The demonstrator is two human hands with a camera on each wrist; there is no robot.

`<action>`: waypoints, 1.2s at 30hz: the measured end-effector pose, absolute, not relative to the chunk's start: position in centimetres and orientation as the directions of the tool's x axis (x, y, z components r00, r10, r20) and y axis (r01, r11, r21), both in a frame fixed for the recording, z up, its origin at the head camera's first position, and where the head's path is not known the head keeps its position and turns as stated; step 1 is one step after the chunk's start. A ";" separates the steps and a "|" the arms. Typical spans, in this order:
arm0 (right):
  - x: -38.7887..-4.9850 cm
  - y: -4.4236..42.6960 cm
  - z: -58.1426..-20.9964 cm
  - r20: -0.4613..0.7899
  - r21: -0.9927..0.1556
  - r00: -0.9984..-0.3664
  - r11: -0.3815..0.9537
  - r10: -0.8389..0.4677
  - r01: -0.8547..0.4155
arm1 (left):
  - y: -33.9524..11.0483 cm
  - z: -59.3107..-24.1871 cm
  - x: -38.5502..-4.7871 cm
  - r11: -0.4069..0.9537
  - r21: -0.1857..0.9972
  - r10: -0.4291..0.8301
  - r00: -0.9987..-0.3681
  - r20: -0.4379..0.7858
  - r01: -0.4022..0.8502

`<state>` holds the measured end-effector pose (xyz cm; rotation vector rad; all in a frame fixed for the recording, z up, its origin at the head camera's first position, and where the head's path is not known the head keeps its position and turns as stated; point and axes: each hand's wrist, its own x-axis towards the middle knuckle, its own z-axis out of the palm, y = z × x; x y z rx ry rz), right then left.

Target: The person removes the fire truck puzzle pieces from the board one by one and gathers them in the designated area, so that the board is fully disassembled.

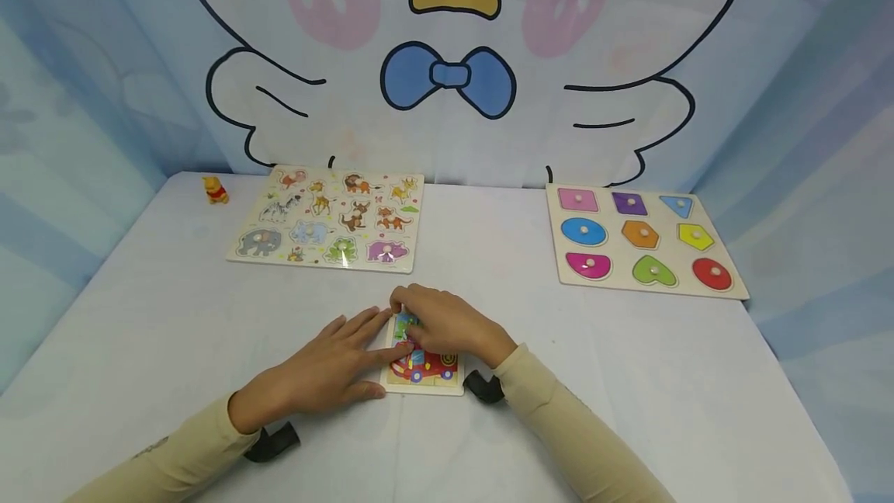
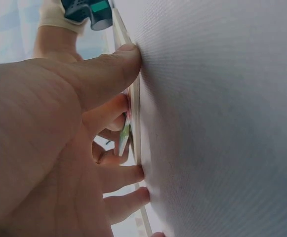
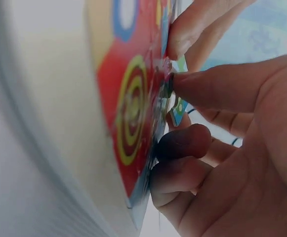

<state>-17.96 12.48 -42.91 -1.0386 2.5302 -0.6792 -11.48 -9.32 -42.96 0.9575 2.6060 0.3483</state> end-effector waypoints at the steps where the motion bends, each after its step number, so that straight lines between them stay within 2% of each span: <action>1: -18.0 12.5 -42.9 -0.111 -0.545 -0.685 0.621 -0.720 -0.564 | -9.3 -43.0 -11.5 0.741 0.338 0.662 -0.714 -0.226 0.580; 11: -18.4 12.7 -43.1 -0.066 -0.581 -0.649 0.558 -0.758 -0.593 | -9.4 -43.2 -11.4 0.731 0.324 0.673 -0.711 -0.202 0.600; 23: -18.1 12.6 -42.4 -0.090 -0.534 -0.636 0.576 -0.766 -0.619 | -9.4 -43.0 -11.3 0.731 0.330 0.673 -0.711 -0.205 0.597; 31: -18.6 13.2 -41.6 -0.056 -0.632 -0.611 0.502 -0.789 -0.590 | -9.4 -43.0 -11.4 0.737 0.322 0.668 -0.714 -0.210 0.595; 33: -18.7 14.0 -40.8 -0.028 -0.656 -0.624 0.485 -0.781 -0.578 | -9.4 -43.0 -11.3 0.740 0.324 0.664 -0.717 -0.213 0.589; 36: -19.0 15.9 -39.4 0.010 -0.674 -0.677 0.495 -0.736 -0.548 | -9.3 -43.0 -11.3 0.742 0.330 0.661 -0.720 -0.213 0.583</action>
